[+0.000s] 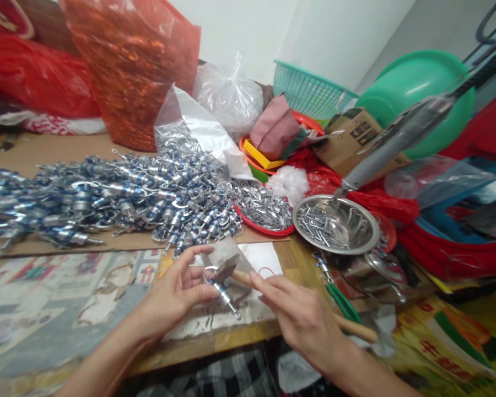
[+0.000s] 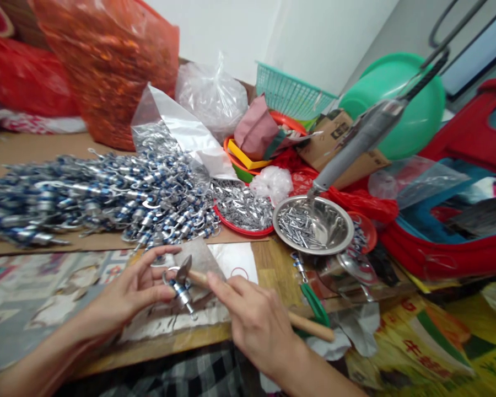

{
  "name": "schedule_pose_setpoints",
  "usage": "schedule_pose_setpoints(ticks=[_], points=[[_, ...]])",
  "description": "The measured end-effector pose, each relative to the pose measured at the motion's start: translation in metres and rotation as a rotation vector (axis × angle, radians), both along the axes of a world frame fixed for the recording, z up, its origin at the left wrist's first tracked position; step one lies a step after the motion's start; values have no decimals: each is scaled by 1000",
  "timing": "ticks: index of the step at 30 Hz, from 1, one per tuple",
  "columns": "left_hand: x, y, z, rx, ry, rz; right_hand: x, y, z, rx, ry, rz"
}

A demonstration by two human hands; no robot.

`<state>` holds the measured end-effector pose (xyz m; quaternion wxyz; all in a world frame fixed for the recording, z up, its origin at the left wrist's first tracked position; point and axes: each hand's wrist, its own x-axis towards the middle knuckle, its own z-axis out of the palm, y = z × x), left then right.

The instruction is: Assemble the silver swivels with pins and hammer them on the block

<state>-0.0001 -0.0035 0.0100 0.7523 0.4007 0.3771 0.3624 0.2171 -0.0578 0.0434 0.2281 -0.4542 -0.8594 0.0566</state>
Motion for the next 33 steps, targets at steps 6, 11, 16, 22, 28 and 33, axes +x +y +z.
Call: schedule_pose_setpoints(ticks=[6, 11, 16, 22, 28, 33], points=[[-2, -2, -1, 12, 18, 2, 6, -8, -8, 4, 12, -74], [1, 0, 3, 5, 31, 11, 5, -12, -4, 67, 107, -129], [-2, -3, 4, 21, 81, 13, 1, 5, -11, -85, 29, -139], [-65, -23, -5, 260, 754, 217, 37, 47, -41, -199, 44, -370], [-65, 14, -6, 781, 1196, 305, 44, 91, -46, -8, -11, -380], [-18, 47, 5, 810, 1315, 201, 42, 151, -42, 16, -98, -476]])
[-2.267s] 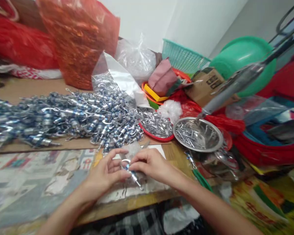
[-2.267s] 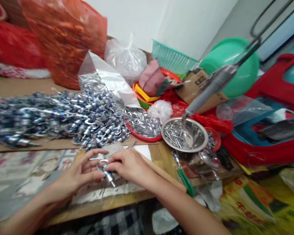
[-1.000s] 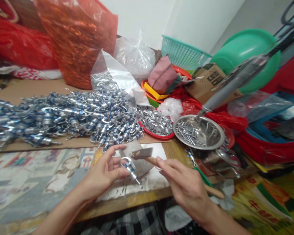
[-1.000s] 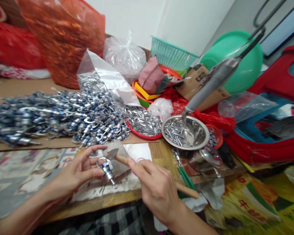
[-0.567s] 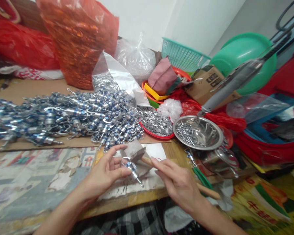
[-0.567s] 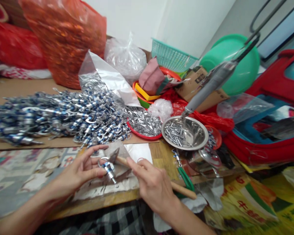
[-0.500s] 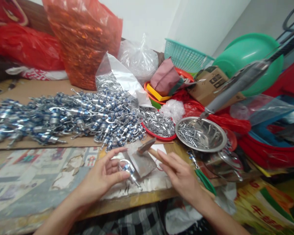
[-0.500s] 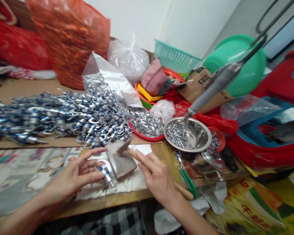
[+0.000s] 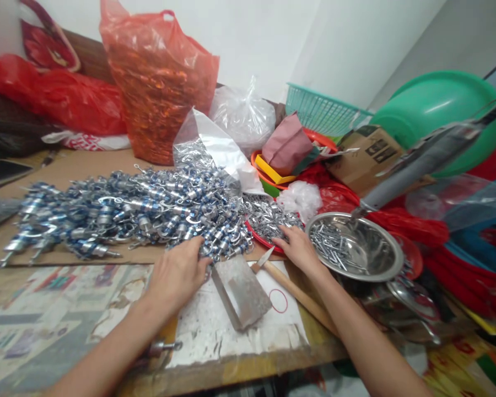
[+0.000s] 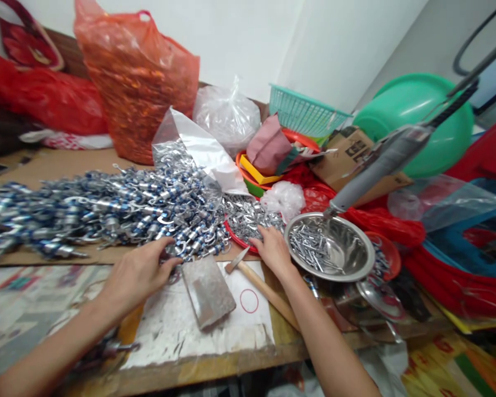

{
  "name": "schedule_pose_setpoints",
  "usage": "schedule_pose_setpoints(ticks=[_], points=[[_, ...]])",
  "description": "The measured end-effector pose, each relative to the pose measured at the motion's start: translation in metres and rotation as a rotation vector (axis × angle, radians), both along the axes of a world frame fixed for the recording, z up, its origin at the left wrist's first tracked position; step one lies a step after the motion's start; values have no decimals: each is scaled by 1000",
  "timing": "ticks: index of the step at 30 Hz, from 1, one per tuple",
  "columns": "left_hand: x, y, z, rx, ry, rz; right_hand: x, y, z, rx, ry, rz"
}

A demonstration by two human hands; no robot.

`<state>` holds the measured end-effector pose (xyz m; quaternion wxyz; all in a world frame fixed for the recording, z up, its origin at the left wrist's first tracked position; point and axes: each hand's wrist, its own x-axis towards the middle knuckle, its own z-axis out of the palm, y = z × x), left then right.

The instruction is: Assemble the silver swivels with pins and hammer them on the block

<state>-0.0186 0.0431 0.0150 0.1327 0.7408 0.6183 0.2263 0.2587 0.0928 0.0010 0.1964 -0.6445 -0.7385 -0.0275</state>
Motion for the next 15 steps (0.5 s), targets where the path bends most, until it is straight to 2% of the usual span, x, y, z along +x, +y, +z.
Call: schedule_pose_setpoints(ticks=[3, 6, 9, 12, 15], points=[[7, 1, 0, 7, 20, 4, -4, 20, -6, -42, -8, -10], [2, -3, -3, 36, 4, -10, -8, 25, -10, -48, 3, -29], [0, -10, 0, 139, -141, -68, -7, 23, -5, -35, 28, -34], [7, -21, 12, 198, -342, -215, -6, 15, 4, -3, 79, -19], [18, -34, 16, 92, -419, -415, -12, -6, 15, 14, 152, 27]])
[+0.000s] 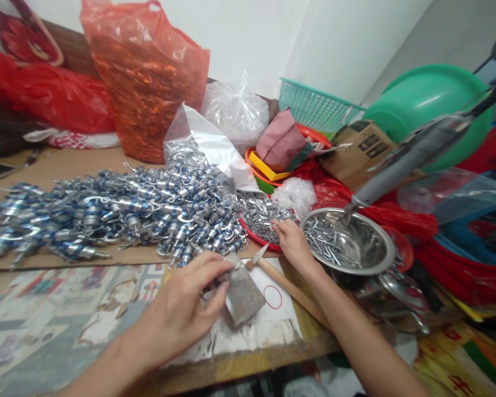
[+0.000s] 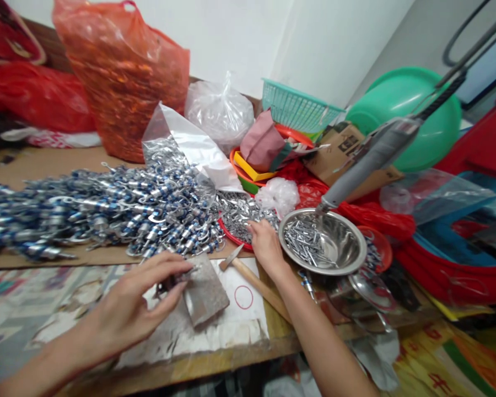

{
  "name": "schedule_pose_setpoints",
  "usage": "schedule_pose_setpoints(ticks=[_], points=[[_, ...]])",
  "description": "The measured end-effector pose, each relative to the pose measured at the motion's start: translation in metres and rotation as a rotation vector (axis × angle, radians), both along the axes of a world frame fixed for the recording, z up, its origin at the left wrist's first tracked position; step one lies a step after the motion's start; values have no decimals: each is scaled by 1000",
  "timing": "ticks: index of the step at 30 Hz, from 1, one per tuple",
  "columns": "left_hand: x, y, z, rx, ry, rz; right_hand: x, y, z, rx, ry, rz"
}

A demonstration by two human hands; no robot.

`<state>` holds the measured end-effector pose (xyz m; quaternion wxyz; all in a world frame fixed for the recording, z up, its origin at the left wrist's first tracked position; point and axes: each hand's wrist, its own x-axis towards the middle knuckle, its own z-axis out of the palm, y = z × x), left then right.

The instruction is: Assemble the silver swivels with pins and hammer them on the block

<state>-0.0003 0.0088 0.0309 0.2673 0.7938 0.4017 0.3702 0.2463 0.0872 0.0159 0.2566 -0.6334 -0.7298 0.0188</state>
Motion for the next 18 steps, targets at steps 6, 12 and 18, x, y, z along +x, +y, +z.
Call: schedule_pose_setpoints(ticks=[6, 12, 18], points=[[10, -9, -28, -331, -249, 28, -41, -67, 12, -71, 511, 262], [13, -12, -23, -396, -250, 21, -74, -97, 21, -60, 508, 448], [11, -16, -21, -356, -190, -46, -80, -96, 28, -88, 344, 547]])
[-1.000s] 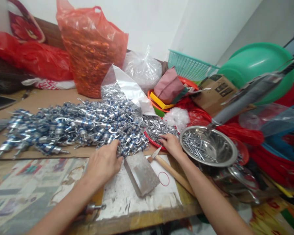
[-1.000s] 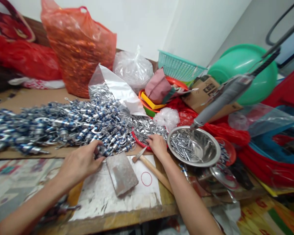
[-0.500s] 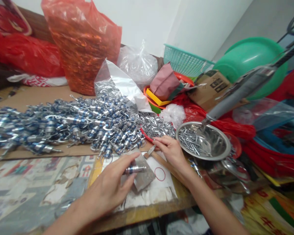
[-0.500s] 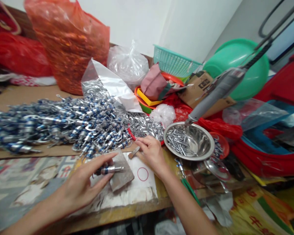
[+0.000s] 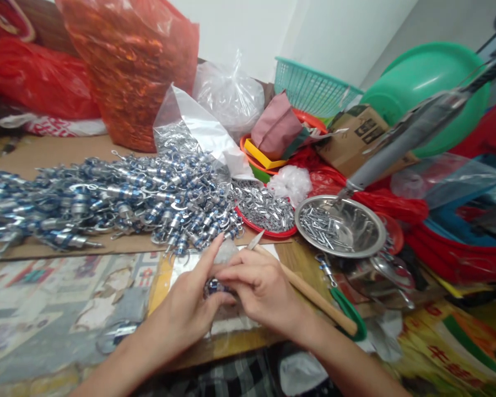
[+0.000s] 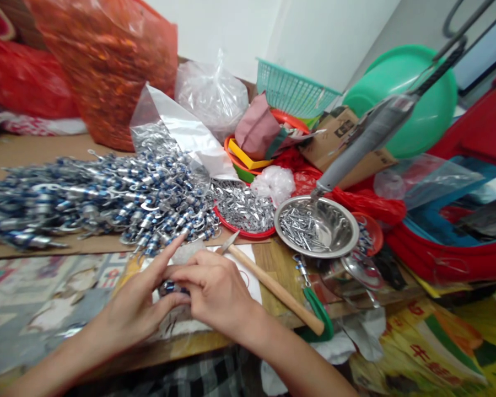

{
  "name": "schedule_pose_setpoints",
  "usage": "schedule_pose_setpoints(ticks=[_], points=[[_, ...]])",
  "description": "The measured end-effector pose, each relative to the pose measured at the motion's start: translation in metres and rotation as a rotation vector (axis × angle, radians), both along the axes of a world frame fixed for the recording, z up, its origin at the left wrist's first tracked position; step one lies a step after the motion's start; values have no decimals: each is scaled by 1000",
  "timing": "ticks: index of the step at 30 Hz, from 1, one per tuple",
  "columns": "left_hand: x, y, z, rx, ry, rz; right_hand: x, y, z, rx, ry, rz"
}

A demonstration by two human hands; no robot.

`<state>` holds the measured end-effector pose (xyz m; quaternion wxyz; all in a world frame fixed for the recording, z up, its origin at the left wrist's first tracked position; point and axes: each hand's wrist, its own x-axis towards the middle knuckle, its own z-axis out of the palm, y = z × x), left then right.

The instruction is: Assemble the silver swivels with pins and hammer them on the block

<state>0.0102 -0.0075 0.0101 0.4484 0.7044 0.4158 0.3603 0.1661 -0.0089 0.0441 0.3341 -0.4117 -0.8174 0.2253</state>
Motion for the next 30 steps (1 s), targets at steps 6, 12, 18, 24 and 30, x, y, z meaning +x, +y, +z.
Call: schedule_pose_setpoints(ticks=[6, 12, 18, 24, 30], points=[[0, 1, 6, -124, -132, 49, 4, -1, 5, -100, 111, 78], [-2, -3, 18, -270, -165, 354, 5, -11, -3, -76, 276, 14], [0, -9, 27, -271, -111, 351, 0, -22, -13, -55, 417, -39], [5, -10, 23, -162, -192, 322, 3, -27, -12, -16, 367, -26], [3, -20, 11, -49, -216, 326, 5, -32, -17, 38, 340, -9]])
